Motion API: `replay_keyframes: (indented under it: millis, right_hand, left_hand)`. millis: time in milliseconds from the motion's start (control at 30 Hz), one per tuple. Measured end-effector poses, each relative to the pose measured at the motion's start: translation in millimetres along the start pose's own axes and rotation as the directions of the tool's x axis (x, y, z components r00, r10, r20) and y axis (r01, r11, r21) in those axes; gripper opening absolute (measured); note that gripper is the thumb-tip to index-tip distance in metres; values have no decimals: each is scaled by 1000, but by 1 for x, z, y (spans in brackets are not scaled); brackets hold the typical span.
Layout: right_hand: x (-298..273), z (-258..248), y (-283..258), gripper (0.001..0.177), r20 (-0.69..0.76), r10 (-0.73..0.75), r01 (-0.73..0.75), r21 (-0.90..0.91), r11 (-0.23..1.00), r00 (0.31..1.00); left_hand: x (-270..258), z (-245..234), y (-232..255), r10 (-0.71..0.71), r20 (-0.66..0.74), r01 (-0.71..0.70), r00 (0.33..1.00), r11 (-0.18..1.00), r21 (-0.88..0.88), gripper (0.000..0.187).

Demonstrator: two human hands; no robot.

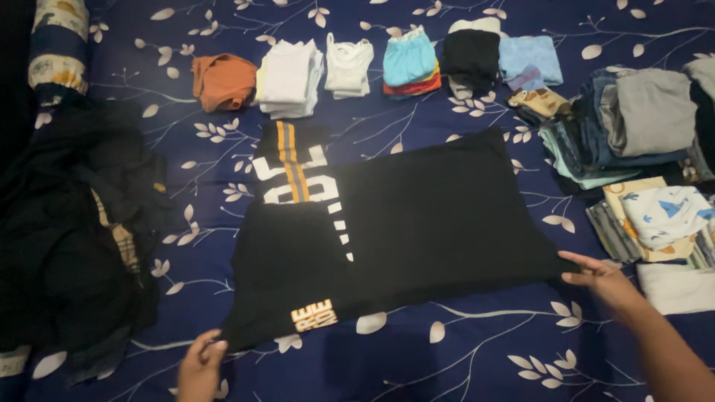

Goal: The person folds clothes including shirts, underwear, and pants on a bed, organizing them into neat piles.

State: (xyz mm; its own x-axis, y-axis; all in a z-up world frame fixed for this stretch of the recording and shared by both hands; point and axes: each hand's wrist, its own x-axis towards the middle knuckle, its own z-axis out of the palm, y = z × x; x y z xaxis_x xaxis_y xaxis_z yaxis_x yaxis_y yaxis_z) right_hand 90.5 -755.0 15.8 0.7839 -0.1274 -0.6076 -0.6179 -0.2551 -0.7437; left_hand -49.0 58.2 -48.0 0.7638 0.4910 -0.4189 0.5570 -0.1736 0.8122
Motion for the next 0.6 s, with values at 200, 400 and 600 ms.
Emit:
replay_keyframes:
  millis: [200, 400, 600]
  right_hand:
    - [12, 24, 10, 61, -121, 43, -78, -303, 950, 992]
    - [2, -12, 24, 71, -163, 59, -81, -129, 988, 985]
    - [3, 14, 18, 66, -195, 40, -105, -335, 936, 980]
  left_hand:
    - [-37, 19, 22, 58, 94, -103, 994, 795, 598, 61]
    - [-41, -13, 22, -64, 55, 25, 996, 848, 530, 67]
    - [-52, 7, 41, -92, 113, -10, 989, 733, 680, 76]
